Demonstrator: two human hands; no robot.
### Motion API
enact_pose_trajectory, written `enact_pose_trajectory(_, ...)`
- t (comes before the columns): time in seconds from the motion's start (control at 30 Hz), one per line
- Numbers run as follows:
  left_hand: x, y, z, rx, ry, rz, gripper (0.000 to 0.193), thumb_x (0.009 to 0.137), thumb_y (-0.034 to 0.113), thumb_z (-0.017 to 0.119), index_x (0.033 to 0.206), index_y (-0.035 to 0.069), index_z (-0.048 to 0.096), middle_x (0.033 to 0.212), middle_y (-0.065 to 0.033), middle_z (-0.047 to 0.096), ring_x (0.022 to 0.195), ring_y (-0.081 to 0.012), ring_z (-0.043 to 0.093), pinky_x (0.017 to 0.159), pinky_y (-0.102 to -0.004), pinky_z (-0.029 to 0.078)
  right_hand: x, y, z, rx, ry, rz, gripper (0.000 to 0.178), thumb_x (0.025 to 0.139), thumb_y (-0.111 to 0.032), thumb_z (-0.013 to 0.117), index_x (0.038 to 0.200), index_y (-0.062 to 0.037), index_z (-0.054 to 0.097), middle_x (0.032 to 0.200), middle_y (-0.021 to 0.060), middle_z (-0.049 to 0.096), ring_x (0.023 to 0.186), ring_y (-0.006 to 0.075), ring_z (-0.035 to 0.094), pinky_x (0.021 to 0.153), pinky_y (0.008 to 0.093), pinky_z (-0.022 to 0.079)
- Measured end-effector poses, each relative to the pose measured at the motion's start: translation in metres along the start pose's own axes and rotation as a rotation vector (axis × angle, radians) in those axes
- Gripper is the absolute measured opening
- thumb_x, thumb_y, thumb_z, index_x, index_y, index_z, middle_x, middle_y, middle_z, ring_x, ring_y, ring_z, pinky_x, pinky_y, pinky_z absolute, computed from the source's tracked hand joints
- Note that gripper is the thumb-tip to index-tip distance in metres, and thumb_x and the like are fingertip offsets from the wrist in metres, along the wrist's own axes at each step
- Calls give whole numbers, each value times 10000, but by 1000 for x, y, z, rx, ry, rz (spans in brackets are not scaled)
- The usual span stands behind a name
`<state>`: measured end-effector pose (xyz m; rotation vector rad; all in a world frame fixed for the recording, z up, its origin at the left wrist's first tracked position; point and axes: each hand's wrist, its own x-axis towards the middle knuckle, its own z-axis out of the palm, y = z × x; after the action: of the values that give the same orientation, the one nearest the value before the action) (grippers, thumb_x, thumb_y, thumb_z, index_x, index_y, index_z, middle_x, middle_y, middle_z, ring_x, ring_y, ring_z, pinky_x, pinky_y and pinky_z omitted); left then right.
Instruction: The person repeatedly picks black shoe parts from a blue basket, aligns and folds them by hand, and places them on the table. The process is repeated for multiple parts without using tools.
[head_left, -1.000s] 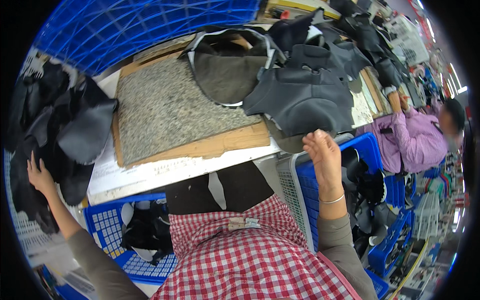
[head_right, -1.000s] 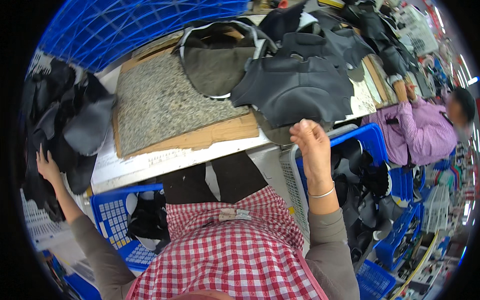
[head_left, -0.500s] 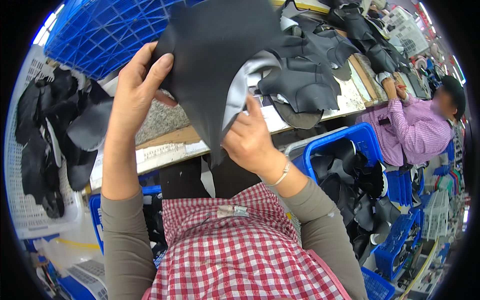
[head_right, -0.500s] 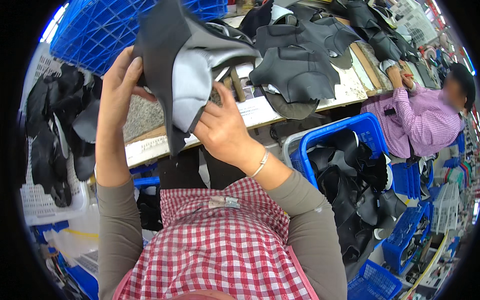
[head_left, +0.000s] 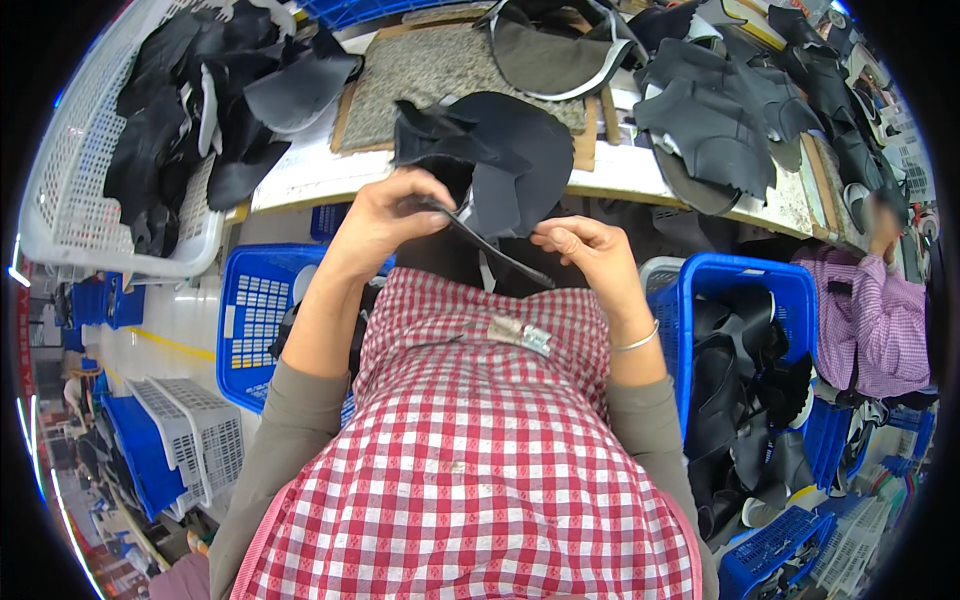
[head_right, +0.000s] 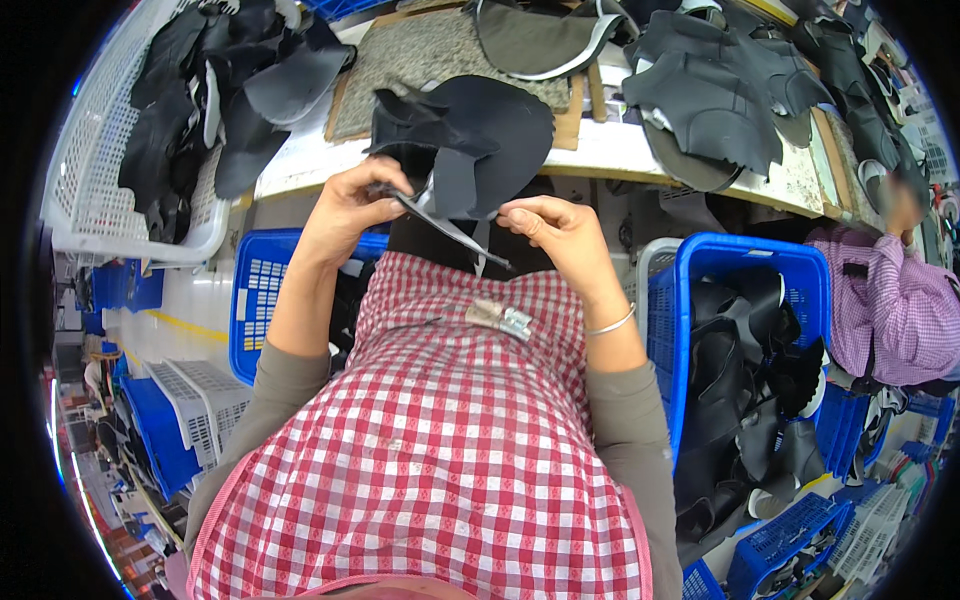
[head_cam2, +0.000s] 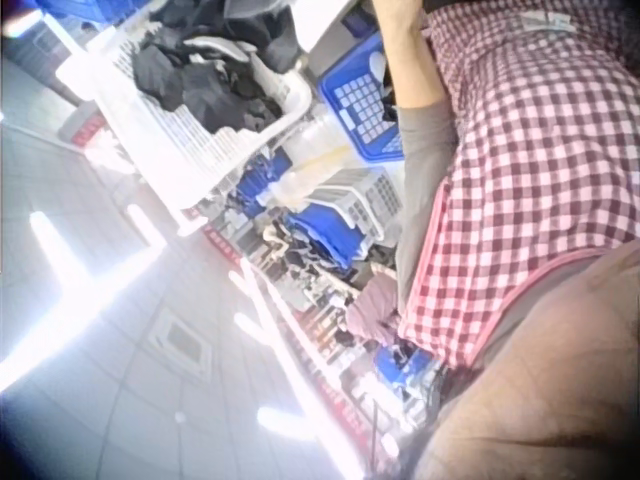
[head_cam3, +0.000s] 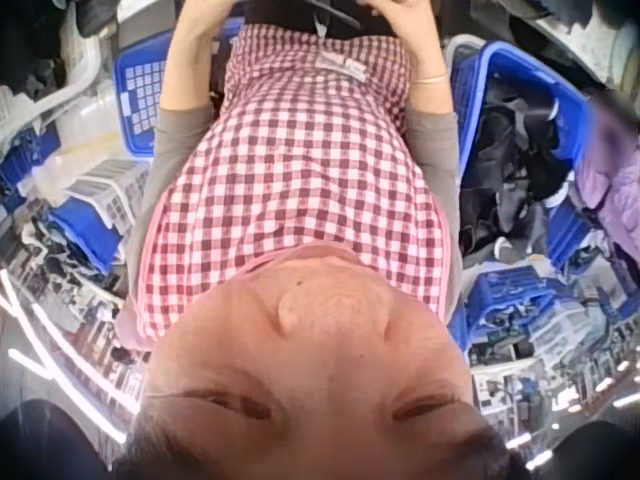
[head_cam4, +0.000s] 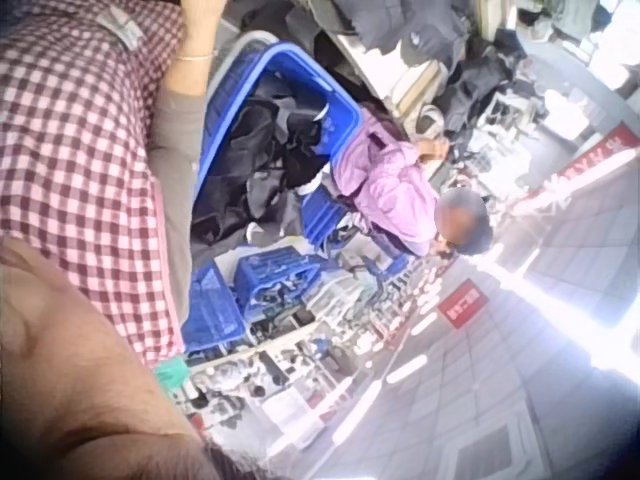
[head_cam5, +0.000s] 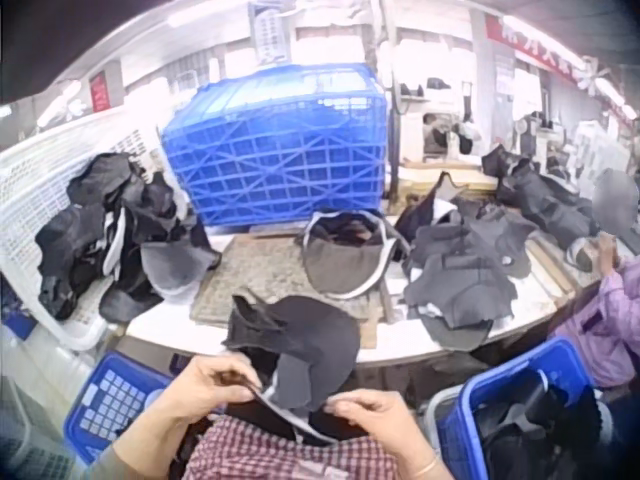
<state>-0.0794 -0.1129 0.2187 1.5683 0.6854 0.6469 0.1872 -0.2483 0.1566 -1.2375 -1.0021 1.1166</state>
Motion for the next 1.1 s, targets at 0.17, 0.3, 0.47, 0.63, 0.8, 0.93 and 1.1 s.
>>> enact_pose_trajectory(0.17,-15,4,13,336,55,147,246,845,-124,681,1016,53,688,1184,-24,616,1064,-121,590,918,-273,496,-21,1,21,141,-190,125,387,1034,-341,693,1225,-11,759,1134,102,783,926,95,657,744,230,519)
enact_pose_trajectory(0.3,-12,1,22,433,21,139,236,848,-106,680,1028,48,671,1109,-37,653,1048,-152,611,941,-291,482,-21,8,22,382,-85,246,495,1077,-419,605,1261,27,715,1110,127,770,769,73,549,661,206,459)
enact_pose_trajectory(0.47,8,11,16,466,48,169,266,820,-124,669,1045,18,668,1038,-47,638,1009,-166,623,927,-297,487,1,-2,26,743,-240,408,582,1110,-491,506,1101,50,722,827,20,669,653,55,472,557,206,403)
enact_pose_trajectory(0.63,20,23,0,386,64,193,251,834,-70,741,1051,35,670,998,-52,633,912,-178,617,796,-293,494,32,-34,11,-829,296,-917,349,730,-110,910,1033,-118,735,849,23,647,737,213,596,626,330,479)
enact_pose_trajectory(0.8,37,41,-7,500,4,283,263,800,-97,738,1020,32,675,982,-47,641,911,-176,619,791,-293,492,69,-69,7,-1051,50,-1185,235,754,-185,762,989,-187,778,869,-29,679,788,184,628,708,325,452)
enact_pose_trajectory(0.93,50,67,-13,392,26,496,257,753,-154,682,967,-12,661,952,-83,650,912,-205,625,807,-310,494,115,-79,-55,-77,265,-372,132,941,-138,799,856,-59,735,775,-20,682,661,61,590,586,219,445)
enact_pose_trajectory(1.1,80,73,-13,507,87,442,226,792,-128,695,975,-5,644,960,-49,649,898,-155,612,792,-277,477,139,-9,-108,923,-166,121,251,1023,-111,680,1237,22,670,1165,130,709,854,85,673,662,195,524)
